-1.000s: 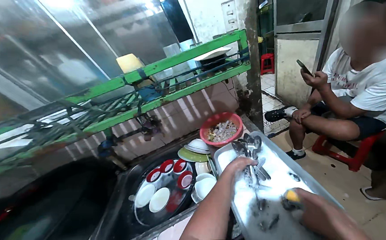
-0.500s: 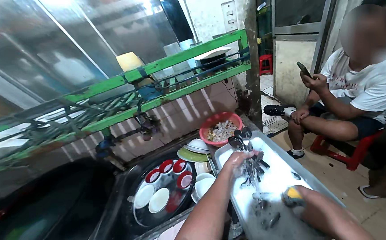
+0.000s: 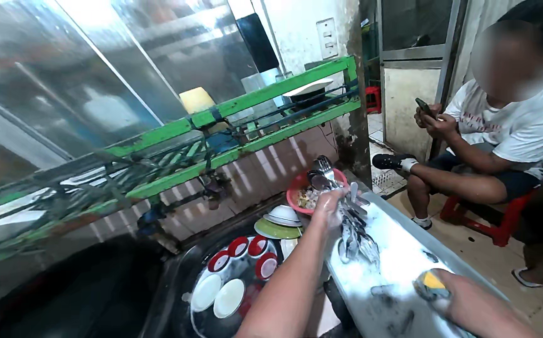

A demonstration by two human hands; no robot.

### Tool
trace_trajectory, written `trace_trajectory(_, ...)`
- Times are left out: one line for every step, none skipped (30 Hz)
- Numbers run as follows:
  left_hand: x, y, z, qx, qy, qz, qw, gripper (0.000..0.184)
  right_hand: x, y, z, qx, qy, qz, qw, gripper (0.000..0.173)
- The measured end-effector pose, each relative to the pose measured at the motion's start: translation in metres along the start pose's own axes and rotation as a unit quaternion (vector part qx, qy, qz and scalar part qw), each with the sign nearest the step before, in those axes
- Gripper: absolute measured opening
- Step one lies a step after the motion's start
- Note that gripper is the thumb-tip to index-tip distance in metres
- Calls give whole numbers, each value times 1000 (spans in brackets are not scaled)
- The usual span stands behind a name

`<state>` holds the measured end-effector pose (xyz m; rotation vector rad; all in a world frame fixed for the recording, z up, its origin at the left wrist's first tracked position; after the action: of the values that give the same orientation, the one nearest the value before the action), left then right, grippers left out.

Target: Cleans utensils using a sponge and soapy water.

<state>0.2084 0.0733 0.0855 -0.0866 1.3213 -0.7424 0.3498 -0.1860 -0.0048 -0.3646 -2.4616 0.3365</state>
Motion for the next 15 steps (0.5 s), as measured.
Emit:
trace_trajectory(8, 0, 1, 25, -33, -15, 999, 19, 1, 0, -1, -4, 1, -1, 1000, 55)
trace_trajectory(19, -1, 2, 54, -54, -24, 997, 19, 2, -1, -1, -9, 3, -2, 1000, 55)
trace_trajectory(33, -1, 3, 83, -65, -30, 994, 19, 2, -2, -2, -11, 4, 0, 1000, 54)
trace_trajectory(47, 1, 4, 102, -71, -41, 991, 20, 1, -2, -2, -13, 3, 3, 1000, 53)
trace_trajectory(61, 2, 5, 108, -73, -54, 990, 21, 0, -2, -1, -14, 2, 6, 1000, 52)
trace_trajectory(74, 4, 5, 109, -75, -67, 989, 22, 0, -2, -2, -6, 2, 12, 1000, 53)
trace_trajectory(83, 6, 4, 108, -74, -78, 988, 23, 1, -3, -2, 3, -2, 20, 1000, 53)
trace_trajectory(89, 8, 2, 108, -73, -85, 988, 22, 3, -3, -2, 9, -4, 27, 1000, 53)
trace_trajectory(92, 10, 0, 109, -74, -89, 987, 22, 3, -3, -3, 10, -5, 32, 999, 53)
trace_trajectory(93, 12, -1, 108, -73, -89, 987, 23, 3, -3, -3, 11, -6, 35, 999, 53)
trace_trajectory(91, 14, -1, 107, -70, -85, 988, 24, 2, -2, -3, 8, -6, 35, 999, 52)
trace_trajectory(86, 15, -2, 100, -66, -77, 990, 26, 1, -2, -3, 5, -7, 34, 999, 51)
trace_trajectory(80, 15, -3, 99, -63, -64, 991, 26, 0, -2, -3, 3, -6, 34, 999, 50)
trace_trajectory(72, 16, -4, 104, -66, -45, 991, 24, 0, -1, -3, 3, -5, 35, 999, 50)
trace_trajectory(63, 16, -5, 109, -77, -30, 991, 21, -1, -1, -3, 2, -5, 36, 999, 51)
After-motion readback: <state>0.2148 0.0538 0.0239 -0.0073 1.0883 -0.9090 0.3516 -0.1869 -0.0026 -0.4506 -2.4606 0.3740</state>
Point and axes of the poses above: each hand's wrist, its own y-axis towards the middle knuckle, its own z-axis out of the palm, x = y × z, the point moved 6 cm from there along y, towards the middle knuckle, and after that the axes turned 14 degrees about -z, right-handed, at the moved point
